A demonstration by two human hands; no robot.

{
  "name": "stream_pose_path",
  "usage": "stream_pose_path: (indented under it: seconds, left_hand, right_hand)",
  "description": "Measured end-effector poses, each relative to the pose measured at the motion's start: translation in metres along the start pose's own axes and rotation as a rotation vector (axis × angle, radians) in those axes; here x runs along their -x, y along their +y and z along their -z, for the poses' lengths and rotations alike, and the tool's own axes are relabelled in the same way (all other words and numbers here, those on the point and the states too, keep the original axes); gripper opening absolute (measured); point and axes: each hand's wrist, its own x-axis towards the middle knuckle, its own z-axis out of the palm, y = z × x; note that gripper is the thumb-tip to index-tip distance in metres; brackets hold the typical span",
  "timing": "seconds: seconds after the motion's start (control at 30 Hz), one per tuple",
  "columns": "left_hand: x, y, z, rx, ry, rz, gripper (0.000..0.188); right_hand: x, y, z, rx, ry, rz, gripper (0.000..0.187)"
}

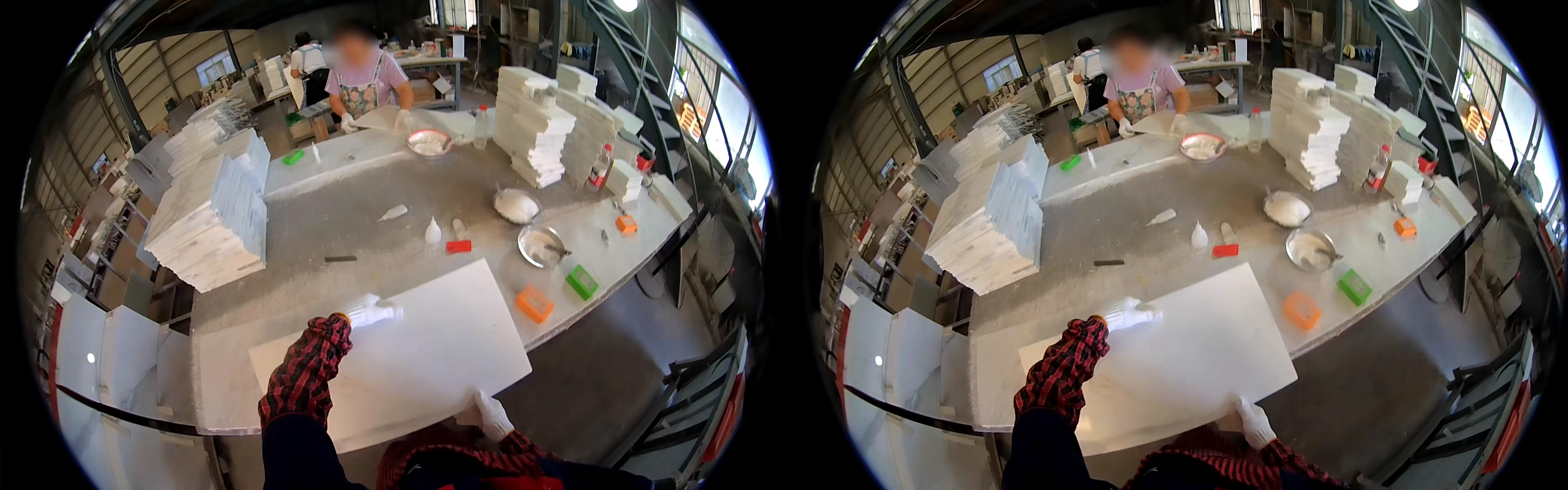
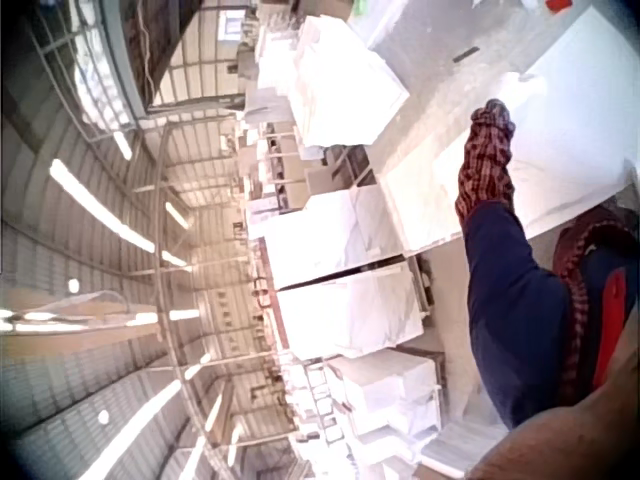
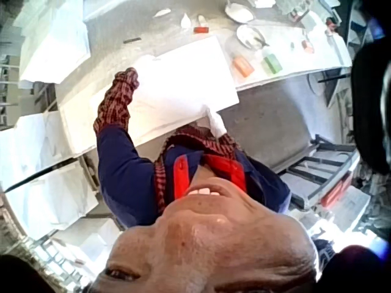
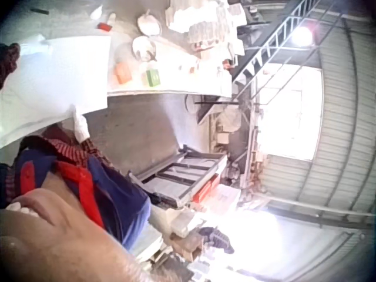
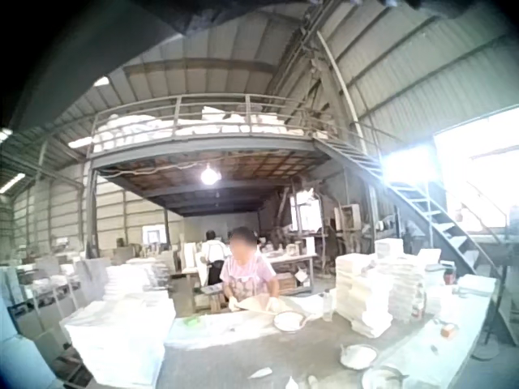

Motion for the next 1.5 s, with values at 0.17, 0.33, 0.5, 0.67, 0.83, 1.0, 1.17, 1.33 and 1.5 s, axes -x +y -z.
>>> stream_pose_path:
  seconds: [0.17, 0.33, 0.5, 0.67, 0.83, 1.0, 1.17, 1.33, 1.5]
  left_hand:
    - [0.077, 0.025, -0.027, 0.139, 0.369, -0.055, 0.079]
    - [0.172, 0.084, -0.019, -0.116, 0.620, -0.091, 0.058]
    - [0.220, 0.133, -0.075, 0.538, 1.024, -0.159, 0.041]
    - [0.195, 0.131, -0.177, 1.021, 1.154, -0.215, 0.038]
    - [0.173, 0.151, -0.292, 1.167, 1.007, 0.027, 0.053]
    - [0.135, 0.115, -0.410, 1.843, 0.388, 0.025, 0.060]
    - [0.153, 0.109, -0.388, 2.191, -0.017, 0.212, 0.075]
    - [0.146, 0.072, -0.381, 2.159, -0.098, 0.280, 0.085]
    - [0.126, 0.032, -0.401, 2.009, -0.057, 0.320, 0.088]
  right_hand:
    - [0.009, -0.017, -0.057, -0.548, -0.020, -0.093, 0.077]
    - [0.038, -0.064, -0.027, -0.146, 0.167, 0.316, 0.062]
    - [0.049, -0.195, 0.005, 0.100, 0.296, 0.727, 0.058]
    - [0.071, -0.310, -0.025, 0.226, 0.326, 1.021, 0.047]
    - [0.050, -0.341, -0.058, 0.769, 0.219, 0.936, 0.044]
    - [0.008, -0.303, -0.099, 1.195, 0.139, 0.752, 0.047]
    - [-0.066, -0.259, -0.109, 1.409, 0.072, 0.580, 0.047]
    - [-0.114, -0.215, -0.107, 1.400, 0.113, 0.549, 0.045]
    - [-0.134, -0.205, -0.126, 1.397, 0.058, 0.454, 0.045]
